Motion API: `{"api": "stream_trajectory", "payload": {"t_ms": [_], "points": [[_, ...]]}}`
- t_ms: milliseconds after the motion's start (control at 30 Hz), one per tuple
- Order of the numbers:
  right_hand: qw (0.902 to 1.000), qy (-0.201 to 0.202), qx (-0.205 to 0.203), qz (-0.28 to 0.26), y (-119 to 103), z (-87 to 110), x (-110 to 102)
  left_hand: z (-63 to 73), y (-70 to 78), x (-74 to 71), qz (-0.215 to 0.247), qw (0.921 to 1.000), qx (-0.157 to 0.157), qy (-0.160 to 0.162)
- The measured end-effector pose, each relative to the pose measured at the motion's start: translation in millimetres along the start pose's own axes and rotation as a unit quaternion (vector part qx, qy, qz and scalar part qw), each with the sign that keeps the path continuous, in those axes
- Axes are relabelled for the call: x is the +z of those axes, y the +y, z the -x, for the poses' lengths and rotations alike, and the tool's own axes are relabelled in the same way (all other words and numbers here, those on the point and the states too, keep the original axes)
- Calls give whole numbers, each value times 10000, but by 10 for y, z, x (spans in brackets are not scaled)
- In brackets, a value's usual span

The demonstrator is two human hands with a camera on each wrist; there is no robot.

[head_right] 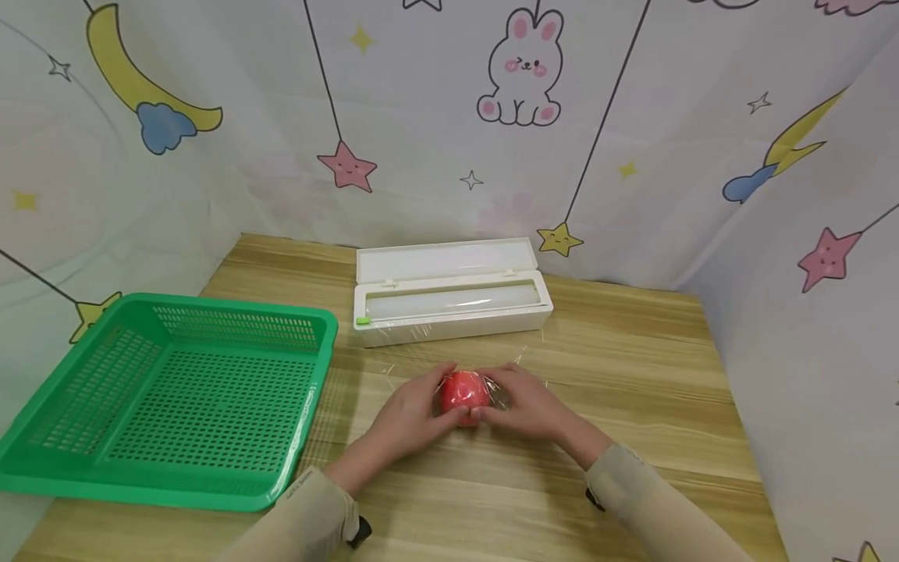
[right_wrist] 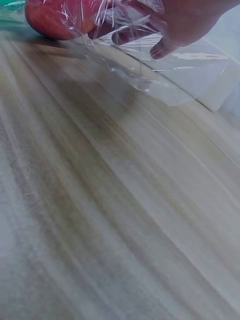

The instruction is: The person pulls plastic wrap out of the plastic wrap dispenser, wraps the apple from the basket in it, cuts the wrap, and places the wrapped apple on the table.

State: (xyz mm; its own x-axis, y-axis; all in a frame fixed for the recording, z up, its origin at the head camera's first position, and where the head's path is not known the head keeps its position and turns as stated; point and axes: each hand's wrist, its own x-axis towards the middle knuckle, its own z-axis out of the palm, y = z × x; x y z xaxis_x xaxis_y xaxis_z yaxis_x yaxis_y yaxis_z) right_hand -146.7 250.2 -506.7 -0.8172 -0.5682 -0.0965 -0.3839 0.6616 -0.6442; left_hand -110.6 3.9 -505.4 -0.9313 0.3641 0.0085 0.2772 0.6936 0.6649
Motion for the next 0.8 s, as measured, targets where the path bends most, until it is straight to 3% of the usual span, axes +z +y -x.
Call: {"api": "stream_trajectory", "payload": {"t_ms": [500,800], "points": [[9997,-80,236,17,14,-87,-81,-66,18,-50,208,9995,-238,20],[9994,-204,278,25,6,-149,-99,-73,25,-40,42,9993,-349,147]]}}
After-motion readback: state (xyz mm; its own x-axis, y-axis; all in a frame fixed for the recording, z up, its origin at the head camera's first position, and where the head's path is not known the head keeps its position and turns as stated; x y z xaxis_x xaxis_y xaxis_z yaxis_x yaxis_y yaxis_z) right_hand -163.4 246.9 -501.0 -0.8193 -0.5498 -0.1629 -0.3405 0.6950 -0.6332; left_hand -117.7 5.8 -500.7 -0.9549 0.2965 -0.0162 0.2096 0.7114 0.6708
